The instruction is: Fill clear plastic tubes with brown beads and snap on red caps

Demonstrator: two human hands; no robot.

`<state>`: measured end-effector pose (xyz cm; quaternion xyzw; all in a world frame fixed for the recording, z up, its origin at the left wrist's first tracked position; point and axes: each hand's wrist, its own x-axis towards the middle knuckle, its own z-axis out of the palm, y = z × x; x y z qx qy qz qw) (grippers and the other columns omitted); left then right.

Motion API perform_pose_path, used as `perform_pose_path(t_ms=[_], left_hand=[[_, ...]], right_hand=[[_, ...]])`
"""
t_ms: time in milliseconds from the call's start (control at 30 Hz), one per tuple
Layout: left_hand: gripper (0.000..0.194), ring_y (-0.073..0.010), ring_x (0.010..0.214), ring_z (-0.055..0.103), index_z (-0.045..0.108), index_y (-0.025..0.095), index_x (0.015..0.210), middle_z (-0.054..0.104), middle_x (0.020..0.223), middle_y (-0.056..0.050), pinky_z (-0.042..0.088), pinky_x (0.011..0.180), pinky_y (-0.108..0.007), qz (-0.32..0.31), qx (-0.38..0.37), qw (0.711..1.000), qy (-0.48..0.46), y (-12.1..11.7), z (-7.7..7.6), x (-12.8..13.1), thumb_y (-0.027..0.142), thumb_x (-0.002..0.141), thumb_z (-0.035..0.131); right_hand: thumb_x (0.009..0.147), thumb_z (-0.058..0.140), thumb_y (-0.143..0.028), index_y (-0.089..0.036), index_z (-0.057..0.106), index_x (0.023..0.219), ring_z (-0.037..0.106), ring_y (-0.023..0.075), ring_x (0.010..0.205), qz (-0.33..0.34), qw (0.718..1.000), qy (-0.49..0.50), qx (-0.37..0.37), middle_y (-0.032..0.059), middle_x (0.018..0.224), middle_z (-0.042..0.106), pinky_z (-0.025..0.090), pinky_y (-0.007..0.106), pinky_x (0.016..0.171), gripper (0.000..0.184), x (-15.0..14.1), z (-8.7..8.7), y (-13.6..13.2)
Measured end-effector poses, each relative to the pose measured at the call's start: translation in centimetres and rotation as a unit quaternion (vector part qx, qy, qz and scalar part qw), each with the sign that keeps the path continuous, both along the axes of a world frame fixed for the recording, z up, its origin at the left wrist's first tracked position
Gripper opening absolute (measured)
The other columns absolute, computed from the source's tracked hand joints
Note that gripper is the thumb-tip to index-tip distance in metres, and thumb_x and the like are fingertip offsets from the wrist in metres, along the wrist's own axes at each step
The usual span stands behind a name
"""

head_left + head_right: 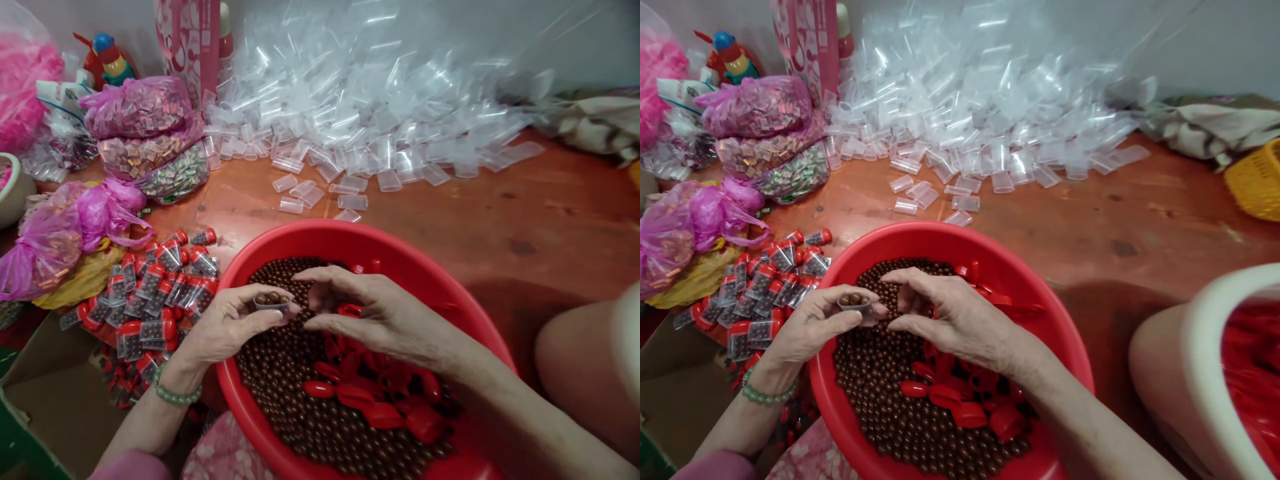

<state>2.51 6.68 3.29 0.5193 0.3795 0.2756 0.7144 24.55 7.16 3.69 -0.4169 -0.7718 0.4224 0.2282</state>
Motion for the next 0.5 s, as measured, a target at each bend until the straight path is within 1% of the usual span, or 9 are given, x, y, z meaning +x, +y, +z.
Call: perform_pose_path(t_ms=[67, 100, 167, 200, 233, 267, 367, 500], left_hand=[[0.023, -0.0181, 0.101, 0.066, 0.070, 0.020, 0.106, 0.073, 0.104, -0.005, 0.048, 0.092, -0.029, 0.003, 0.017, 1.000, 0.011, -0.2, 0.2, 0.1, 0.024, 0.085, 0.064], [0.022, -0.0177, 0.101, 0.066, 0.070, 0.021, 0.106, 0.073, 0.105, -0.005, 0.048, 0.092, -0.029, -0.003, 0.027, 0.999, 0.021, -0.2, 0.3, 0.1, 0.023, 0.085, 0.064], [0.023, -0.0175, 0.101, 0.066, 0.070, 0.021, 0.106, 0.072, 0.106, -0.005, 0.048, 0.092, -0.029, 0.000, 0.029, 0.999, 0.030, -0.4, 0.4, 0.2, 0.022, 0.084, 0.064], [0.023, -0.0176, 0.101, 0.066, 0.070, 0.021, 0.106, 0.072, 0.105, -0.006, 0.049, 0.092, -0.029, 0.008, 0.023, 0.999, 0.027, -0.4, 0.3, 0.2, 0.023, 0.084, 0.064], [0.022, -0.0178, 0.100, 0.066, 0.069, 0.020, 0.106, 0.072, 0.104, -0.006, 0.049, 0.091, -0.030, 0.015, 0.015, 1.000, 0.023, -0.4, 0.3, 0.2, 0.023, 0.084, 0.064], [0.022, -0.0178, 0.099, 0.066, 0.069, 0.020, 0.105, 0.072, 0.103, -0.006, 0.049, 0.091, -0.030, 0.018, 0.007, 1.000, 0.020, -0.4, 0.3, 0.3, 0.024, 0.084, 0.064], [0.022, -0.0169, 0.096, 0.066, 0.068, 0.019, 0.105, 0.072, 0.102, -0.006, 0.049, 0.089, -0.029, 0.013, 0.006, 1.000, 0.026, -0.3, 0.4, 0.3, 0.023, 0.084, 0.063], [0.022, -0.0148, 0.094, 0.065, 0.070, 0.019, 0.103, 0.071, 0.101, -0.005, 0.048, 0.087, -0.027, -0.009, 0.028, 0.999, 0.032, -0.3, 0.5, 0.5, 0.018, 0.083, 0.063]], right_hand=[[0.087, 0.060, -0.028, -0.018, 0.060, 0.114, 0.067, 0.0184, 0.080, -0.001, 0.994, -0.112, 0.005, 0.0065, 0.092, 0.070, 0.052, 0.029, 0.072, 0.029, 0.5, -0.8, -0.1], [0.086, 0.060, -0.025, -0.018, 0.061, 0.111, 0.067, 0.0202, 0.085, 0.009, 0.981, -0.194, 0.008, 0.0081, 0.097, 0.069, 0.052, 0.031, 0.075, 0.025, 0.6, -1.2, -0.3], [0.085, 0.060, -0.019, -0.017, 0.063, 0.103, 0.067, 0.0223, 0.087, 0.036, 0.938, -0.345, 0.001, 0.0103, 0.100, 0.067, 0.051, 0.032, 0.075, 0.019, 0.5, -2.0, -0.6], [0.085, 0.059, -0.017, -0.017, 0.064, 0.100, 0.067, 0.0219, 0.084, 0.050, 0.918, -0.393, -0.008, 0.0105, 0.098, 0.067, 0.050, 0.031, 0.072, 0.016, 0.3, -2.4, -0.8], [0.085, 0.056, -0.014, -0.017, 0.065, 0.097, 0.067, 0.0210, 0.081, 0.061, 0.904, -0.423, -0.016, 0.0101, 0.095, 0.066, 0.049, 0.030, 0.068, 0.015, 0.2, -2.7, -1.0], [0.085, 0.053, -0.011, -0.017, 0.065, 0.096, 0.067, 0.0199, 0.078, 0.068, 0.897, -0.436, -0.020, 0.0095, 0.093, 0.066, 0.048, 0.028, 0.065, 0.017, -0.1, -2.9, -1.1], [0.085, 0.046, -0.005, -0.018, 0.066, 0.093, 0.067, 0.0189, 0.075, 0.072, 0.893, -0.444, -0.009, 0.0092, 0.091, 0.066, 0.044, 0.026, 0.057, 0.026, -0.7, -3.5, -1.2], [0.085, 0.044, -0.006, -0.016, 0.066, 0.101, 0.068, 0.0217, 0.070, 0.054, 0.881, -0.470, 0.002, 0.0125, 0.087, 0.067, 0.040, 0.026, 0.049, 0.029, -1.2, -4.3, -1.2]])
